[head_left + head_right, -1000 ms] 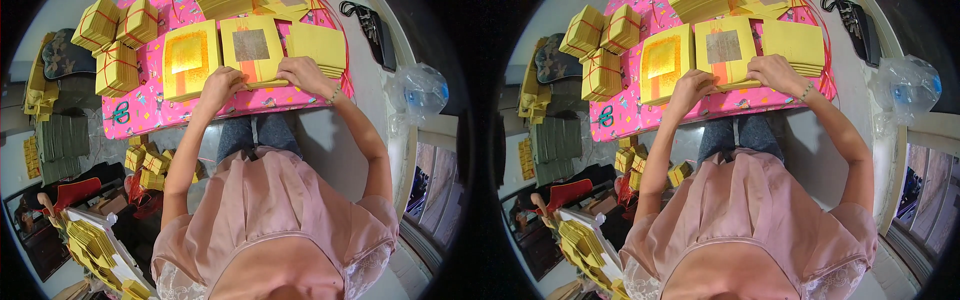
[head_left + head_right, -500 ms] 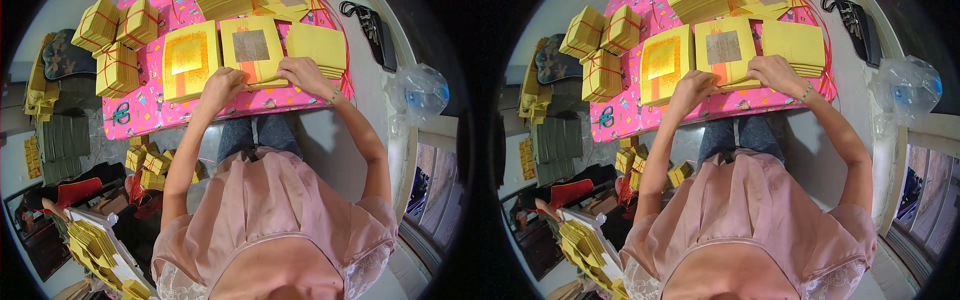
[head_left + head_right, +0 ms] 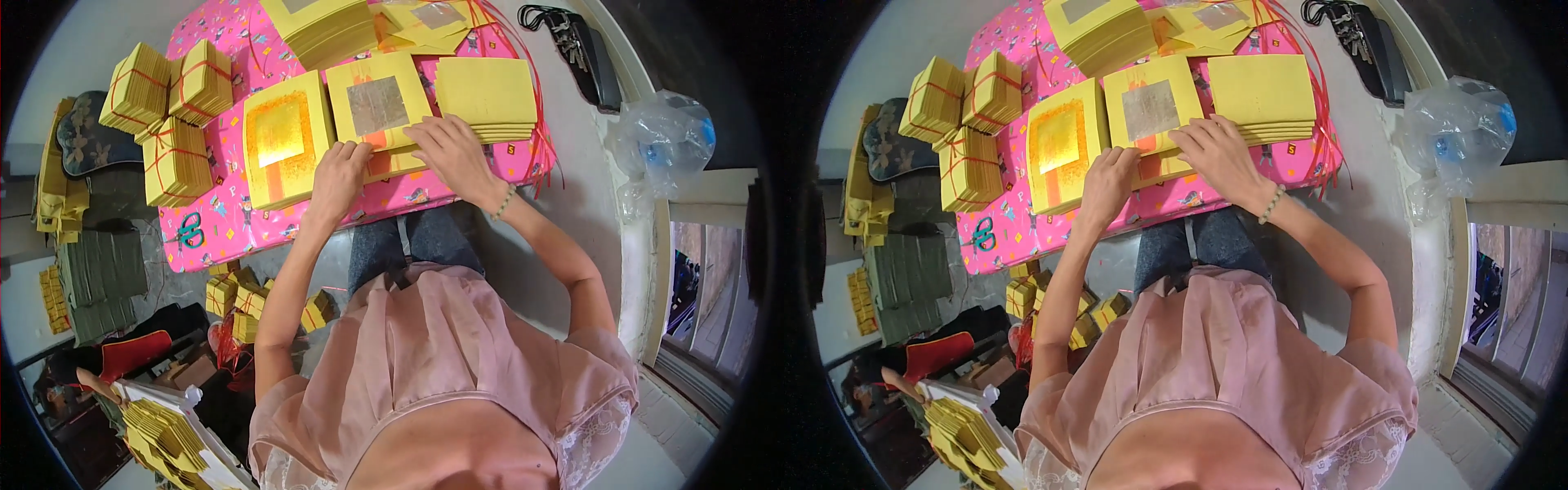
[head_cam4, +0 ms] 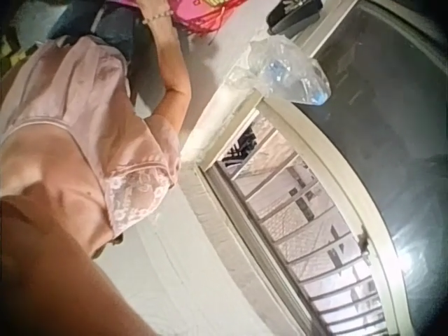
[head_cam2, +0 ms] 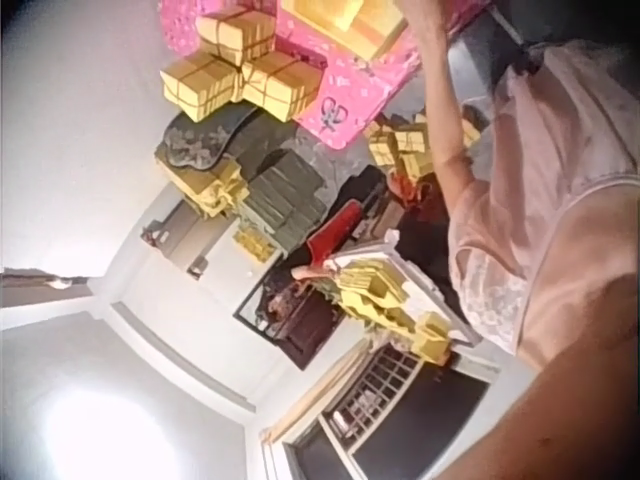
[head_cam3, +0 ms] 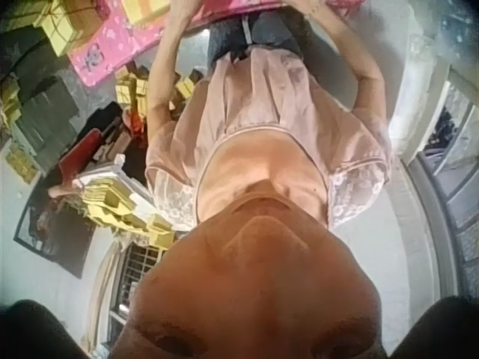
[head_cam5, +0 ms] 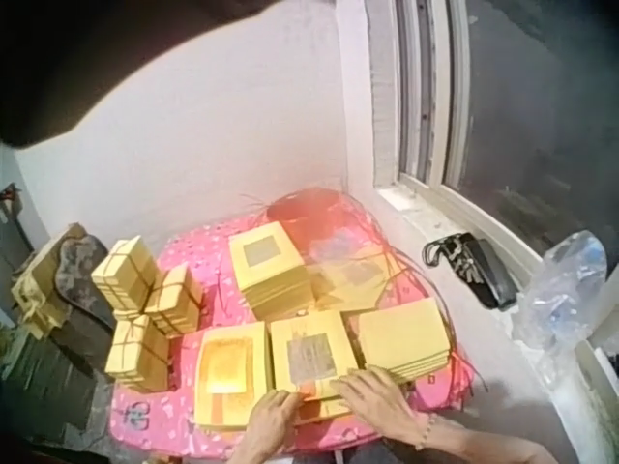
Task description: Folding and stacking ceremonial joss paper with gold and silver foil.
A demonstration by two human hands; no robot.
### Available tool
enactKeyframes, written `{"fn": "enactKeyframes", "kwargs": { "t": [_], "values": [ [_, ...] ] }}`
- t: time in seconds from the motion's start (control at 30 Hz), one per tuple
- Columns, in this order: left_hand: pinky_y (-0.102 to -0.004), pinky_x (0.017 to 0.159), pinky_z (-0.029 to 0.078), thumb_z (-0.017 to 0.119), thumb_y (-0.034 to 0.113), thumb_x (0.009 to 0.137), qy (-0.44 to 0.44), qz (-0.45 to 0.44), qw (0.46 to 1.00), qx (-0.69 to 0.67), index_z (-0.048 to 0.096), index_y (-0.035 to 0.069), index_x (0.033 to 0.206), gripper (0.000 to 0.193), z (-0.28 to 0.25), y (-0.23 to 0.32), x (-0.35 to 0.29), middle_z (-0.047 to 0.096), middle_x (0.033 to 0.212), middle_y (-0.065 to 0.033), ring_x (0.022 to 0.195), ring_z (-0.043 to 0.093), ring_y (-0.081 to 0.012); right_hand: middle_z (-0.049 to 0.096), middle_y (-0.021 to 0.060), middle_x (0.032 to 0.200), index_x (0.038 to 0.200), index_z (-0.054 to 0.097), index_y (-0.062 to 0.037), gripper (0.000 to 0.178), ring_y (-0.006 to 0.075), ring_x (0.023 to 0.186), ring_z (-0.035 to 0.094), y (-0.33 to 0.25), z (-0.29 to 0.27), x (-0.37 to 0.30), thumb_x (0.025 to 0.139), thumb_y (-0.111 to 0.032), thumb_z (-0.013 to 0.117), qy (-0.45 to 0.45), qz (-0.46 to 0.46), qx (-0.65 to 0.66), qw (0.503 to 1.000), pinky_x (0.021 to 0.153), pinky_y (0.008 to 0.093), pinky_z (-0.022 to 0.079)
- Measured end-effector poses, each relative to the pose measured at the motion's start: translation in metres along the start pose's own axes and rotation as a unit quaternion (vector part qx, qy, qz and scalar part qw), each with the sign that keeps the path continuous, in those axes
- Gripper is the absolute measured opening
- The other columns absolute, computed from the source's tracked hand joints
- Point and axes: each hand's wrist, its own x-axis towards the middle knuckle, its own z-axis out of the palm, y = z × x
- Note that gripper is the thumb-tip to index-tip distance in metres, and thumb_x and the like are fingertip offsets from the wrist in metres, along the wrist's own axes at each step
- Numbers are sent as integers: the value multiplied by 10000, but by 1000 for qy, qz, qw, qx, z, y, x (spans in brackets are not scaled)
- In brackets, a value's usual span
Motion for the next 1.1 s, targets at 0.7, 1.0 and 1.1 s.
{"fn": "enactKeyframes", "kwargs": {
  "t": [0.7, 1.0, 1.1],
  "values": [
    [-543, 1139, 236, 595, 449, 897, 43, -12, 998, 42, 340, 128, 1499, 728, 37, -16, 75, 324, 1492, -250, 1395, 288, -437, 636, 184, 1089, 1126, 587, -27, 286, 380, 1037, 591, 128, 65, 131, 931, -236, 582, -178, 131, 136, 966, 875, 475, 469],
    [-536, 1145, 228, 590, 532, 871, -3, -28, 999, 30, 322, 124, 1506, 801, 51, -32, 83, 327, 1488, -266, 1394, 287, -438, 610, 168, 1115, 1112, 607, -44, 256, 372, 1052, 574, 133, 80, 138, 929, -220, 576, -225, 117, 62, 965, 883, 477, 453],
    [-542, 1133, 243, 590, 522, 878, -1, -29, 999, 19, 327, 125, 1502, 785, 52, -33, 84, 336, 1482, -264, 1382, 301, -446, 614, 145, 1123, 1102, 616, -59, 236, 351, 1057, 583, 137, 87, 138, 931, -214, 570, -230, 107, 78, 964, 884, 475, 451]
  ]
}}
